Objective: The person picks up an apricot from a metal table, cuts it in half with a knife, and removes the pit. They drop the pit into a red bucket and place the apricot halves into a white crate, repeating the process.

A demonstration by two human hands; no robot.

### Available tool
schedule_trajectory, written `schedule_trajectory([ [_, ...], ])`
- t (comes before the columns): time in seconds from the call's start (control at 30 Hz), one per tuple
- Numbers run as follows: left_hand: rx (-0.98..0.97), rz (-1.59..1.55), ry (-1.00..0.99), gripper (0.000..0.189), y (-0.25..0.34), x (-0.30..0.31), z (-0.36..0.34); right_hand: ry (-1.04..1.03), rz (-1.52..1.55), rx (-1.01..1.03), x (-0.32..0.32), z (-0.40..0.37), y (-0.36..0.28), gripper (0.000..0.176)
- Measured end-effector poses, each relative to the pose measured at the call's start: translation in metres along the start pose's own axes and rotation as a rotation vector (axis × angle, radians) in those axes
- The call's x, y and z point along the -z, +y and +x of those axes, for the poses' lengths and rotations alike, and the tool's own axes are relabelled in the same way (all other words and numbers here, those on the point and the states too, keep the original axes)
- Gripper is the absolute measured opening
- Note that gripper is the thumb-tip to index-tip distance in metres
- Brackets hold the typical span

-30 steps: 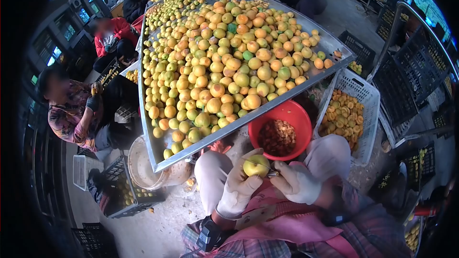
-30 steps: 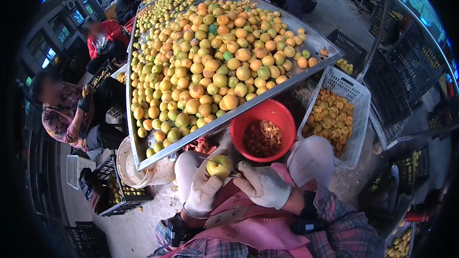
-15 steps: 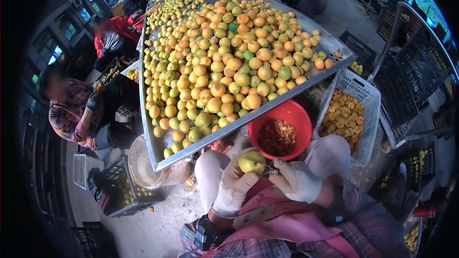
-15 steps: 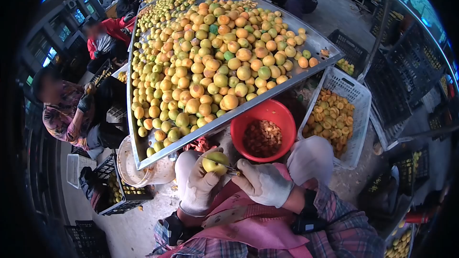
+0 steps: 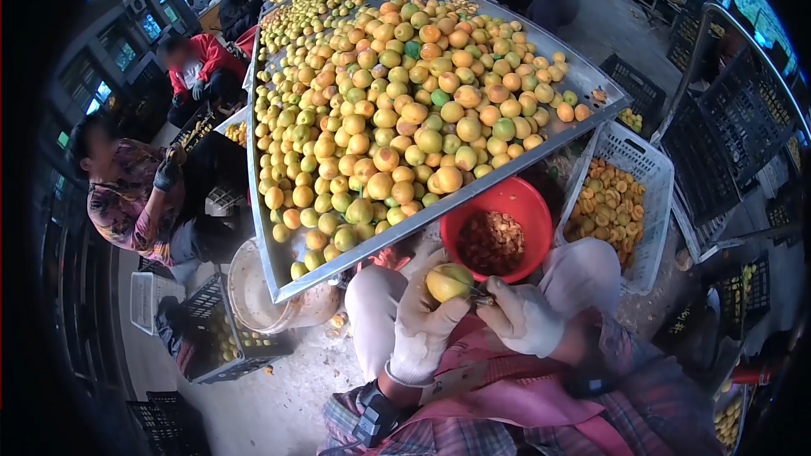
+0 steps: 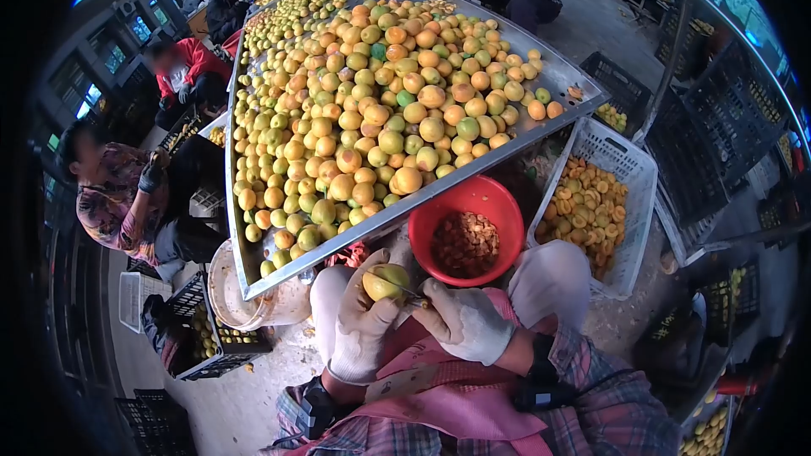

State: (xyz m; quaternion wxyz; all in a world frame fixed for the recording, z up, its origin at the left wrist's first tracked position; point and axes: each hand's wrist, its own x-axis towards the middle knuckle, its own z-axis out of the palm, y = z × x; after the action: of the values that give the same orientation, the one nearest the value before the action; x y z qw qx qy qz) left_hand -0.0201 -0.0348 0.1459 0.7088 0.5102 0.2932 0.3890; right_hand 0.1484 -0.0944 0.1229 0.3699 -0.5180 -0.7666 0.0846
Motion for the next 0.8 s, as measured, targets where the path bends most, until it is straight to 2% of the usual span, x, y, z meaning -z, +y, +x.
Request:
schedule_trajectory([
  [0.03, -0.004, -0.060, 0.051, 0.072, 0.001, -0.003, -0.001, 0.000, 0.002, 0.003, 0.000, 0.000, -0.001, 0.018],
  [0.1, 0.039, -0.115, 0.004, 0.070, -0.007, 0.002, -0.001, -0.021, 0.113, -0.166, 0.001, 0.002, -0.004, 0.026],
  [0.17, 0.085, -0.168, -0.048, 0.068, -0.004, 0.000, -0.003, -0.005, 0.105, -0.138, 0.002, 0.002, -0.005, 0.026],
  [0.27, 0.025, -0.068, 0.053, 0.067, 0.008, -0.006, -0.006, -0.022, 0.083, -0.119, 0.008, 0.003, -0.004, 0.026],
  [0.33, -0.111, 0.447, 0.070, 0.063, 0.003, 0.003, -0.004, -0.059, 0.071, -0.126, 0.011, 0.003, -0.005, 0.026],
  [0.37, -0.111, 0.447, 0.070, 0.063, 0.004, 0.002, -0.003, -0.107, 0.069, -0.167, 0.012, 0.003, -0.005, 0.025],
  [0.4, -0.105, 0.387, 0.059, 0.063, 0.006, 0.000, -0.003, -0.154, 0.068, -0.205, 0.012, 0.003, -0.006, 0.025],
  [0.47, -0.099, 0.330, 0.050, 0.064, 0.008, -0.003, -0.003, -0.110, 0.096, -0.190, 0.013, 0.006, -0.009, 0.025],
  [0.53, -0.060, -0.039, 0.001, 0.065, 0.008, -0.006, -0.002, -0.062, 0.121, -0.178, 0.012, 0.005, -0.010, 0.025],
  [0.63, 0.019, -0.096, 0.027, 0.067, 0.001, -0.002, -0.003, -0.019, 0.221, -0.224, 0.004, 0.001, -0.005, 0.025],
  [0.67, 0.019, -0.096, 0.028, 0.067, 0.003, -0.002, -0.004, -0.046, 0.197, -0.206, 0.004, 0.000, -0.004, 0.024],
  [0.73, -0.020, 0.196, 0.057, 0.067, 0.010, -0.002, -0.006, -0.073, 0.173, -0.191, 0.002, -0.002, 0.004, 0.024],
  [0.77, -0.016, 0.196, 0.056, 0.067, 0.011, 0.001, -0.005, -0.033, 0.109, -0.021, 0.002, -0.002, 0.011, 0.029],
  [0.8, -0.167, 0.501, 0.067, 0.067, 0.014, 0.004, -0.003, 0.007, 0.044, 0.148, 0.004, -0.002, 0.015, 0.036],
])
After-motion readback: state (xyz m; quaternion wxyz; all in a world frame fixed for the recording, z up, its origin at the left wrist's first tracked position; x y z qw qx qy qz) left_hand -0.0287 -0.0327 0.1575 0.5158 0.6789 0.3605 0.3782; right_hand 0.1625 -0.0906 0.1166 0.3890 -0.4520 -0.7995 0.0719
